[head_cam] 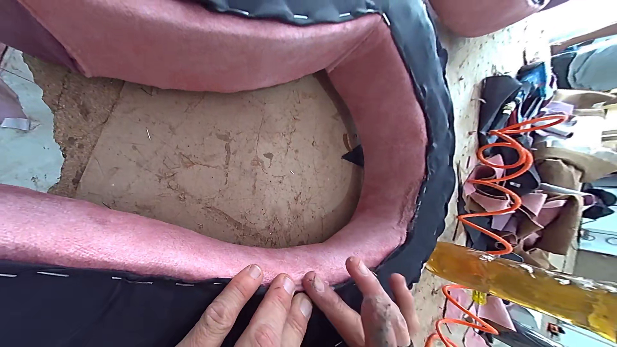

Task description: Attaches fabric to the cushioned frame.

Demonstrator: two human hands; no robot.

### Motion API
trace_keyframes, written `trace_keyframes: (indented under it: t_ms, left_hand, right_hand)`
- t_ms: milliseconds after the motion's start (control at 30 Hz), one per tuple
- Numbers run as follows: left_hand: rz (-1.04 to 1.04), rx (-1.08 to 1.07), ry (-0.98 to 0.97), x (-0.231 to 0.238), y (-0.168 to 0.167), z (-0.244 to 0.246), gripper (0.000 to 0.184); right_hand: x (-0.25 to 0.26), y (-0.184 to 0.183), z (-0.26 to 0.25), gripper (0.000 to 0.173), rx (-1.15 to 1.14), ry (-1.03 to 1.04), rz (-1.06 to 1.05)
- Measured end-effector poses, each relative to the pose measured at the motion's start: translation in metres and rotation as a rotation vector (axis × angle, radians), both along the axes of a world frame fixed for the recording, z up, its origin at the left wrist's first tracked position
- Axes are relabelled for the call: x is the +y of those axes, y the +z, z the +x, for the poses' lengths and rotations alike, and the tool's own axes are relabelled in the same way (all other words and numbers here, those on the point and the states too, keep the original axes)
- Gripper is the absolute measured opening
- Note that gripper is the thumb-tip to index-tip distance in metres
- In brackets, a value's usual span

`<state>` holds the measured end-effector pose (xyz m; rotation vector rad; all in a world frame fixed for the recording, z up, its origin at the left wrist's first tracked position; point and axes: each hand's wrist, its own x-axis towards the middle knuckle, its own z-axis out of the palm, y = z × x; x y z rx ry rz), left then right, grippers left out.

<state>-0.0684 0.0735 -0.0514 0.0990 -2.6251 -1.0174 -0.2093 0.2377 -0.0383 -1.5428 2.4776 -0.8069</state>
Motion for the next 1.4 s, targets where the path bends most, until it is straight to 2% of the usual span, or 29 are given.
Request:
trace_keyframes:
  t_ms: [333, 467, 1167, 1400]
  left_hand:
    - [-0.016, -0.022, -0.030, -0.002, 0.001, 0.001, 0.029]
    - [-0.017, -0.037, -0.040, -0.002, 0.002, 0.001, 0.029]
    - [-0.020, -0.025, -0.048, -0.003, 0.000, 0.002, 0.028]
    - [-0.017, -0.025, -0.036, -0.003, 0.000, 0.002, 0.028]
  right_hand:
    - [0.005, 0.010, -0.006, 0.058, -0.049, -0.048, -0.057]
    - [0.008, 0.001, -0.005, 0.058, -0.064, -0.054, -0.068]
    - [0.008, 0.001, -0.010, 0.058, -0.130, -0.060, -0.075]
    - [-0.009, 0.000, -0.011, 0.062, -0.080, -0.063, 0.044]
